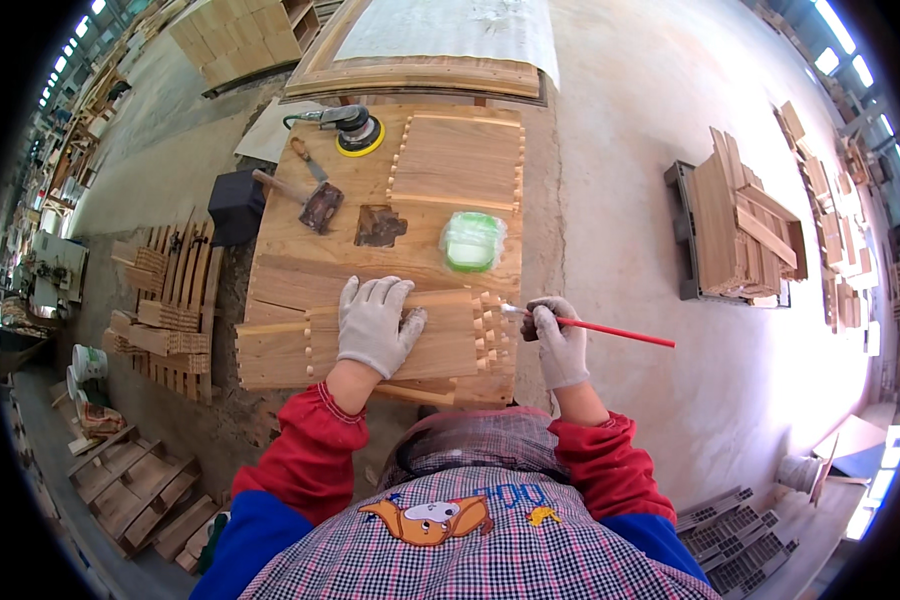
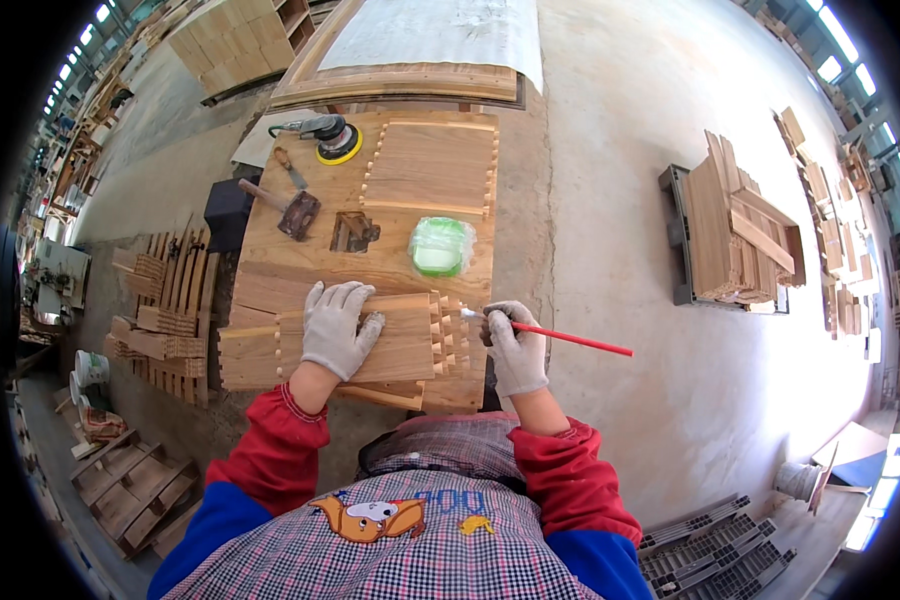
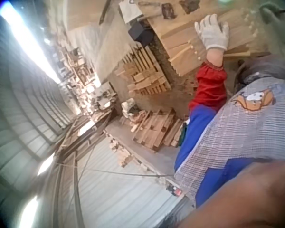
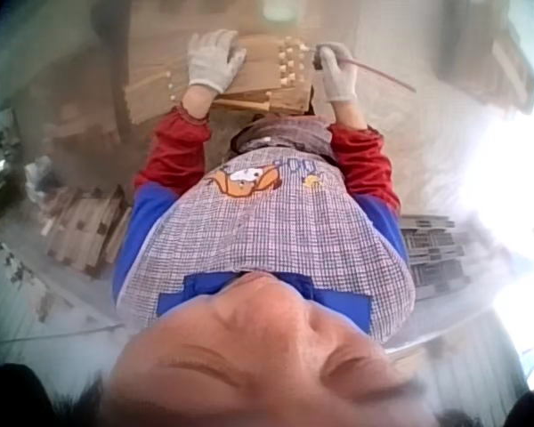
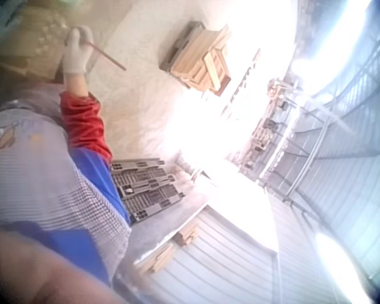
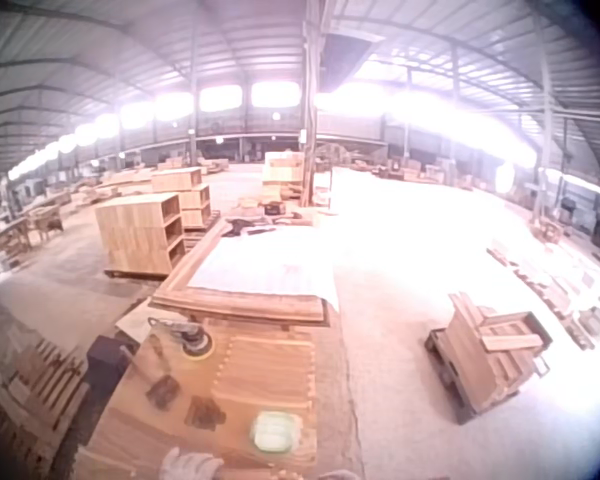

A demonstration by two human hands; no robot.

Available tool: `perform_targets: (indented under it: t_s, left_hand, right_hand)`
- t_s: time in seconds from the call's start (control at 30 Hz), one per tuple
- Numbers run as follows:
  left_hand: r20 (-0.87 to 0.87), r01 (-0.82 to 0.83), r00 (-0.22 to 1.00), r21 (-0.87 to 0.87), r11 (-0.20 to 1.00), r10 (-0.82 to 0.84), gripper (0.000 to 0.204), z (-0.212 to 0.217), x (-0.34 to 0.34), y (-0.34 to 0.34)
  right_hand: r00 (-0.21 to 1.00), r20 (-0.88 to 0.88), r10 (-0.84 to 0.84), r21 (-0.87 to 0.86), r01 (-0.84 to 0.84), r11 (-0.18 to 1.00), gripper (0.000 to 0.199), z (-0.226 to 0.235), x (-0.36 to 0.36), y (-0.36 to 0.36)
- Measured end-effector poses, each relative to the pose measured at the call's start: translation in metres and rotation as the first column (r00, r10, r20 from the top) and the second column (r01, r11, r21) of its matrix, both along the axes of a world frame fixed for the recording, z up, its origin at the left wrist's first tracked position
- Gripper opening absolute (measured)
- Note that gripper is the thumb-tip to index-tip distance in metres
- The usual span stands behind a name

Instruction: The person applies glue to the edges of wooden planks using a small brush. They repeatedly dip the brush into a container of white adhesive and carefully coat the finger joints on the wood pieces.

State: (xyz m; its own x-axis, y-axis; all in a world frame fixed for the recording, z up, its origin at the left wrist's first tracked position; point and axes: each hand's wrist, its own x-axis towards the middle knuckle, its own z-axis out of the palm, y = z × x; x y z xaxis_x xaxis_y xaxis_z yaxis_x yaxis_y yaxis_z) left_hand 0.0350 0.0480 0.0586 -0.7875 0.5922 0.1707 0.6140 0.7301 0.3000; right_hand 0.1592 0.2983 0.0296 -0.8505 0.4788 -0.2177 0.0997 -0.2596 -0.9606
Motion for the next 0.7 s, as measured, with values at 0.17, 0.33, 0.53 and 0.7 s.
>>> perform_targets:
  t_s: [0.17, 0.33, 0.53, 0.7]
  left_hand:
    - [-0.005, -0.009, 1.0, 0.004, 1.0, 0.009, 0.041, 0.001, 0.0, -0.001]
    - [-0.011, -0.01, 1.0, 0.013, 1.0, 0.01, 0.041, 0.001, 0.0, 0.001]
    - [-0.005, -0.018, 1.0, 0.022, 1.0, 0.018, 0.041, 0.0, 0.0, 0.0]
    - [-0.036, -0.017, 0.999, 0.027, 0.999, 0.018, 0.042, -0.001, 0.0, 0.0]
  right_hand:
    - [1.0, -0.008, -0.012, 0.025, 0.013, 1.0, 0.015, 0.007, 0.004, -0.003]
    - [1.0, 0.005, 0.004, 0.013, -0.004, 1.0, 0.013, -0.008, 0.01, -0.005]
    - [0.998, -0.029, -0.053, 0.013, 0.053, 0.999, 0.015, 0.001, 0.001, -0.006]
    - [0.998, -0.012, -0.056, 0.017, 0.056, 0.998, 0.014, -0.002, 0.006, -0.001]
